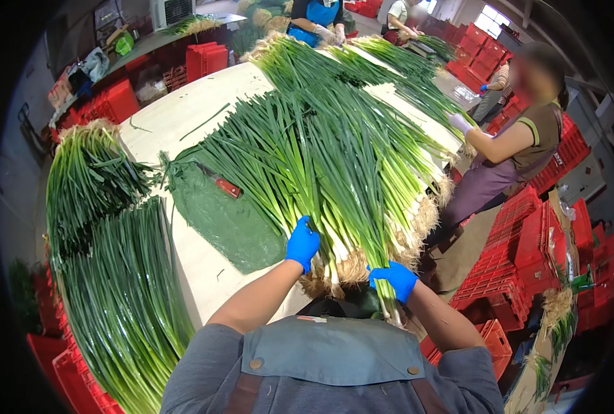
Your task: The person trims the root ends of green onions using a knife on a table. The person repeatedly picks up bunches, cuts the roots, and places the trimmed onions into red crates. Other workers are visible in the background performing similar tasks.
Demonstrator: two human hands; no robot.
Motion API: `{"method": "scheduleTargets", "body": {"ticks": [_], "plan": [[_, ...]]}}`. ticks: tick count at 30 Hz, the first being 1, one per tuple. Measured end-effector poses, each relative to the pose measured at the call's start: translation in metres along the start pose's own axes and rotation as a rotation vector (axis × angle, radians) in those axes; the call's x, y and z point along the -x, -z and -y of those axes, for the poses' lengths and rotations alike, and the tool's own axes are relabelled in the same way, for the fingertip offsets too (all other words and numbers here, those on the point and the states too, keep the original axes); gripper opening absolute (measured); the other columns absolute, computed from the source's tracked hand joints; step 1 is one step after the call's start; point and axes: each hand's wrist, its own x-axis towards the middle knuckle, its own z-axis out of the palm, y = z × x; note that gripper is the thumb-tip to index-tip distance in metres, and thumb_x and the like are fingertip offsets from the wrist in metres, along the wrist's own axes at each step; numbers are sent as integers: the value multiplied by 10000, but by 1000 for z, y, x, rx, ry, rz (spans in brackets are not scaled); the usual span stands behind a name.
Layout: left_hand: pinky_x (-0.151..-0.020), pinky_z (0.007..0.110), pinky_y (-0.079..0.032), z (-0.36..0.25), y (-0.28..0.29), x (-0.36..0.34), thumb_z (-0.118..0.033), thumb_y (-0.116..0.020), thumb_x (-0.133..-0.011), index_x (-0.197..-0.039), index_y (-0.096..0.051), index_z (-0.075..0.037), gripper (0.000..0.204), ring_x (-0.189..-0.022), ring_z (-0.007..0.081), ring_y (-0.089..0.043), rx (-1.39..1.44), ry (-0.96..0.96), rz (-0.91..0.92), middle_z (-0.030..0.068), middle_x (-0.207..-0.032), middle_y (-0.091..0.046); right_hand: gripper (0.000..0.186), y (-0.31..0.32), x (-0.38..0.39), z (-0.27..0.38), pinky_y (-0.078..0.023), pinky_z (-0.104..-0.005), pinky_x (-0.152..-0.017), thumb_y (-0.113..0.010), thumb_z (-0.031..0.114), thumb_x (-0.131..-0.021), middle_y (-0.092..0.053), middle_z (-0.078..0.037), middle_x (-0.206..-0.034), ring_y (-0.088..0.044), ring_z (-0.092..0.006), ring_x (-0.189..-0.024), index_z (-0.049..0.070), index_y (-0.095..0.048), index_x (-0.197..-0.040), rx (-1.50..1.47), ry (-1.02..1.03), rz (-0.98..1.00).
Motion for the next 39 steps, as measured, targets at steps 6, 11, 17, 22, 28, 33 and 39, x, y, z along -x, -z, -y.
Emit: {"method": "scheduleTargets", "body": {"ticks": [6,11,17,22,28,33,39], "plan": [[-817,433,-460,-21,-6,8,-232,-662,-756,-1377,-207,-23,798,-983,406,-564,-289,-25,-141,268,-1105,-554,314,-21,-15,13,-477,-291,-648,-666,102,-736,-606,-58,-804,-592,-165,-709,22,-576,-1026,12,59,-9],[-730,391,-488,-2,-21,-5,-112,-619,-701,-1311,-304,13,698,-861,336,-606,65,-37,-191,217,-983,-595,310,-40,-28,9,-491,-316,-665,-653,92,-749,-615,-85,-852,-608,-189,-734,23,-565,-1039,-81,111,-1],[-695,341,-497,-21,-56,45,-59,-582,-766,-1101,-482,25,359,-828,225,-600,719,-65,321,145,-937,-614,419,-40,-2,16,-514,-395,-775,-601,107,-781,-609,-142,-1013,-620,-278,-886,12,-483,-1172,-197,76,219],[-810,330,-450,-40,-47,65,-442,-507,-887,-1199,-487,-27,519,-947,194,-554,665,-66,604,92,-1152,-559,568,-4,50,23,-509,-370,-752,-707,210,-739,-597,-127,-1019,-606,-235,-866,38,-456,-1218,-41,21,285],[-956,395,-422,-75,-24,83,-325,-478,-921,-1316,-382,-63,484,-1106,241,-530,1301,-95,964,106,-1261,-499,477,-16,151,38,-499,-318,-752,-689,136,-763,-603,-84,-969,-595,-169,-833,32,-461,-1168,330,142,100],[-954,376,-427,-98,28,102,-237,-568,-869,-1187,-530,-32,381,-1082,219,-545,1368,-393,899,97,-1180,-566,438,-49,181,47,-485,-326,-776,-654,81,-766,-605,-75,-983,-594,-150,-863,22,-461,-1154,706,448,-84],[-839,369,-477,-118,146,100,-234,-589,-840,-1108,-576,-66,316,-949,211,-597,1207,-782,477,74,-1047,-624,354,-101,133,65,-476,-318,-778,-639,89,-773,-627,-115,-958,-619,-218,-854,9,-515,-1094,831,723,93]]}}
